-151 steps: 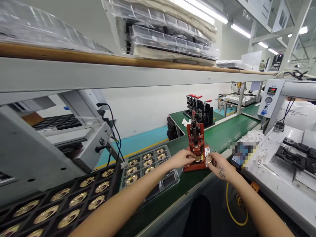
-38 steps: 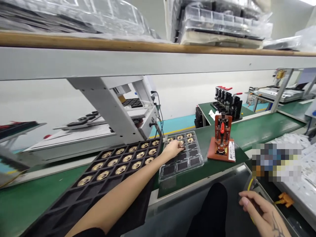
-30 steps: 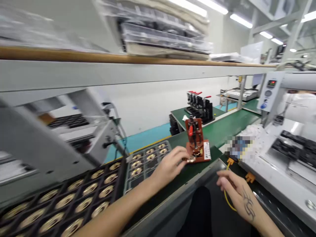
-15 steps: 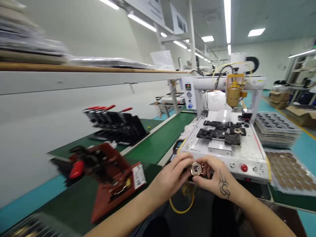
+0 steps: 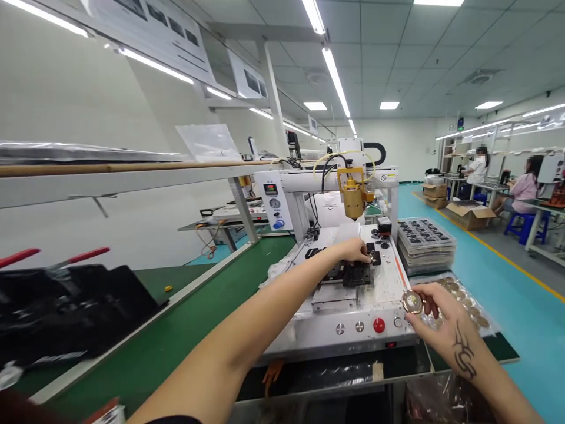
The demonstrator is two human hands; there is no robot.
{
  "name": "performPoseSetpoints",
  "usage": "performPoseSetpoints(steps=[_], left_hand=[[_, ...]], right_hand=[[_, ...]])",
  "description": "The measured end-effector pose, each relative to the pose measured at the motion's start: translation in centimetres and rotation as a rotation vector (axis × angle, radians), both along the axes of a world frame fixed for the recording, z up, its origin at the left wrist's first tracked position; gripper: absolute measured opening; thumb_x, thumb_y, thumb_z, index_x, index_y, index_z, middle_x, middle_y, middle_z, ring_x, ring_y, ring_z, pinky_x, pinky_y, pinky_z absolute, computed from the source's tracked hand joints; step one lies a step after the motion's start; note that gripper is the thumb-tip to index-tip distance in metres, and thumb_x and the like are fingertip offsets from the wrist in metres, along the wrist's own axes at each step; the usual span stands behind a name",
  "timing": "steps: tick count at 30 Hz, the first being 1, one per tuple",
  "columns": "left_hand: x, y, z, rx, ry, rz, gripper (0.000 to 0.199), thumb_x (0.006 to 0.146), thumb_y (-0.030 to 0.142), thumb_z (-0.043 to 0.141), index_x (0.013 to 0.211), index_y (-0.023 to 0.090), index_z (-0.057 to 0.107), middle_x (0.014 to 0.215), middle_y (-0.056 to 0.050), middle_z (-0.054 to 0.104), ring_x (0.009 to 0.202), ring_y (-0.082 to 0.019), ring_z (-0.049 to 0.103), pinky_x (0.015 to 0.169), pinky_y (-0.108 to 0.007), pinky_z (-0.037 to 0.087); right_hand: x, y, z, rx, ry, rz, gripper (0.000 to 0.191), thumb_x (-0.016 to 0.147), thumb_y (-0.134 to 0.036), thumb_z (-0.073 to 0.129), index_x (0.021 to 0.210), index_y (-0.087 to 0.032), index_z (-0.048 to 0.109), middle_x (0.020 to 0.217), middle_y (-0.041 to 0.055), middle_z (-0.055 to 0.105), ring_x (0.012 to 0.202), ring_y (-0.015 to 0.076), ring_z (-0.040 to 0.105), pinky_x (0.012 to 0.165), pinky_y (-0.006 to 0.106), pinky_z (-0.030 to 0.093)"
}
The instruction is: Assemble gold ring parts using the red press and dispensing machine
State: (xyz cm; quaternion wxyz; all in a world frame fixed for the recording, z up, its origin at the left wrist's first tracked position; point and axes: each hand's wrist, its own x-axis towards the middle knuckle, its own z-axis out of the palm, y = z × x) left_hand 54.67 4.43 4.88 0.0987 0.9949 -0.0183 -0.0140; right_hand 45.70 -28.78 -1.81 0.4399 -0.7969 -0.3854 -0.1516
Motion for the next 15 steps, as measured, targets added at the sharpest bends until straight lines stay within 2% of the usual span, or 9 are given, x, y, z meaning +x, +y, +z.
performPoseSetpoints(steps=[3,6,8,10,15], left_hand=[[1.5,0.2,0.2,0.022,0.084,0.014,0.028,0.069,0.044,0.088,0.073,0.017,0.081,0.081,-0.009,0.080,0.082,-0.028,0.073,0.079,-0.034,0.055],[1.8,-0.3,0.3,0.020,0.080,0.038,0.025,0.062,0.038,0.090,0.071,0.016,0.081,0.077,-0.010,0.079,0.081,-0.030,0.072,0.076,-0.035,0.054],[1.3,-0.8,0.5,-0.004,0.031,0.048,0.021,0.062,0.033,0.088,0.070,0.015,0.080,0.072,-0.009,0.076,0.078,-0.028,0.071,0.073,-0.034,0.053],[0.2,-1.0,0.9,-0.052,-0.053,0.048,0.018,0.068,0.031,0.083,0.074,0.014,0.080,0.071,-0.008,0.075,0.078,-0.026,0.070,0.071,-0.032,0.052],[-4.6,-0.1,3.6,-0.229,-0.278,0.052,0.033,0.084,0.033,0.070,0.108,0.012,0.075,0.097,-0.010,0.079,0.085,-0.022,0.071,0.073,-0.030,0.053]], right_hand=[[1.2,-1.2,0.0,-0.003,0.002,-0.030,0.035,0.095,-0.050,0.071,0.121,-0.027,0.071,0.094,0.0046,0.070,0.076,0.0222,0.063,0.067,0.035,0.054],[3.5,0.3,0.0,0.005,0.013,-0.018,0.039,0.095,-0.051,0.069,0.124,-0.024,0.070,0.092,0.0051,0.069,0.077,0.0223,0.063,0.069,0.035,0.054],[5.7,2.6,-0.1,0.013,0.023,0.006,0.042,0.095,-0.052,0.067,0.123,-0.021,0.069,0.088,0.0048,0.066,0.076,0.0222,0.061,0.069,0.035,0.052],[8.3,5.4,-0.2,0.014,0.030,0.032,0.043,0.093,-0.051,0.065,0.120,-0.018,0.069,0.086,0.0046,0.063,0.076,0.0219,0.059,0.069,0.035,0.050],[14.5,12.7,-0.1,-0.129,0.056,0.163,0.035,0.084,-0.038,0.074,0.110,-0.014,0.071,0.089,0.0048,0.065,0.079,0.0206,0.058,0.074,0.034,0.049]])
